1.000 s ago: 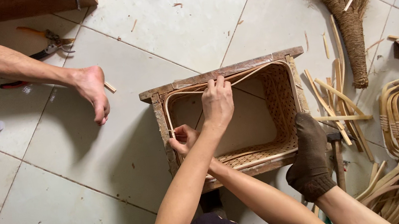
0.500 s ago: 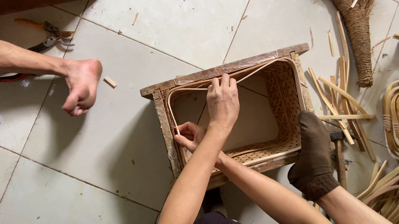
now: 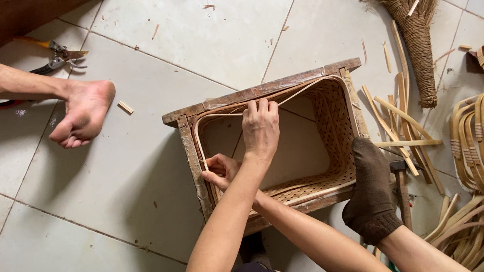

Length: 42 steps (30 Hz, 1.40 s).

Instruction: The person sits on the workshop floor fitting a woven bamboo panel into a wooden-framed basket, bending and tucking bamboo strips along the rim by hand, then placing curved bamboo ribs across the basket interior and pressing them into place to shape the basket.

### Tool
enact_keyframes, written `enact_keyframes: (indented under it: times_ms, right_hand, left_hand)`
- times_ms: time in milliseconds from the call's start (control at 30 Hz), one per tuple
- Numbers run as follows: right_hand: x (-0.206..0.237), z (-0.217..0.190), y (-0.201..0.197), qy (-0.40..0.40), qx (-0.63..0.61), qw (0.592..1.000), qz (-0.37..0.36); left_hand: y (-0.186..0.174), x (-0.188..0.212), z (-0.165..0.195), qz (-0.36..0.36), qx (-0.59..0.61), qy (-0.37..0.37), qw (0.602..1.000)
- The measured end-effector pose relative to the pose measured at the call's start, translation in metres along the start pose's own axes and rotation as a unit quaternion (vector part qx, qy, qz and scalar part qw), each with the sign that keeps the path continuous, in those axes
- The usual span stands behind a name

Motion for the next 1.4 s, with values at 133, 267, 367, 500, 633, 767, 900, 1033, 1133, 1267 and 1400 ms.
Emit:
enact_keyframes:
  times_ms: [133, 267, 367, 500, 633, 767, 900, 1033, 1133, 1267, 1400]
  right_hand:
    - [0.0, -0.007, -0.004, 0.011, 0.062, 0.998, -0.022]
    - [0.016, -0.048, -0.046, -0.078, 0.22, 0.942, -0.241]
    - [0.032, -0.076, -0.141, 0.109, 0.616, 0.709, -0.325]
    - [0.055, -0.184, -0.286, 0.017, 0.552, 0.829, 0.093]
    - [0.086, -0.173, -0.32, 0.274, 0.513, 0.812, 0.055]
    - [0.093, -0.153, -0.306, 0.244, 0.615, 0.741, 0.117]
    - [0.089, -0.132, -0.302, 0.241, 0.673, 0.673, 0.187]
    - [0.089, -0.119, -0.296, 0.208, 0.698, 0.647, 0.225]
    - [0.088, -0.114, -0.293, 0.215, 0.688, 0.649, 0.243]
    - [0.087, -0.12, -0.289, 0.193, 0.707, 0.634, 0.247]
    - [0.085, -0.124, -0.286, 0.179, 0.739, 0.601, 0.245]
  left_hand:
    - [0.002, -0.005, -0.008, 0.002, -0.013, 0.013, 1.0]
    - [0.004, -0.01, -0.018, 0.001, -0.022, 0.027, 0.999]
    - [0.011, -0.012, -0.02, -0.015, -0.033, 0.034, 0.999]
    - [0.017, -0.015, -0.02, -0.029, -0.048, 0.032, 0.998]
    - [0.012, -0.014, -0.018, -0.018, -0.05, 0.041, 0.998]
    - [0.006, -0.012, -0.015, -0.008, -0.066, 0.045, 0.997]
    - [0.009, -0.013, -0.016, 0.004, -0.067, 0.046, 0.997]
    - [0.012, -0.016, -0.02, 0.026, -0.077, 0.053, 0.995]
    - [0.011, -0.017, -0.021, 0.012, -0.065, 0.059, 0.996]
    - [0.001, -0.011, -0.02, -0.014, -0.022, 0.087, 0.996]
    - [-0.006, -0.002, -0.019, -0.044, -0.01, 0.119, 0.992]
Point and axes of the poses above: each hand's wrist, its own x-axis away from the middle knuckle, its own y-axis out of the palm, z = x × y, the point moved 5 cm from there along -x, towards the middle knuckle, and after that the axes turned 8 degrees about -z, right-handed, at the moved point
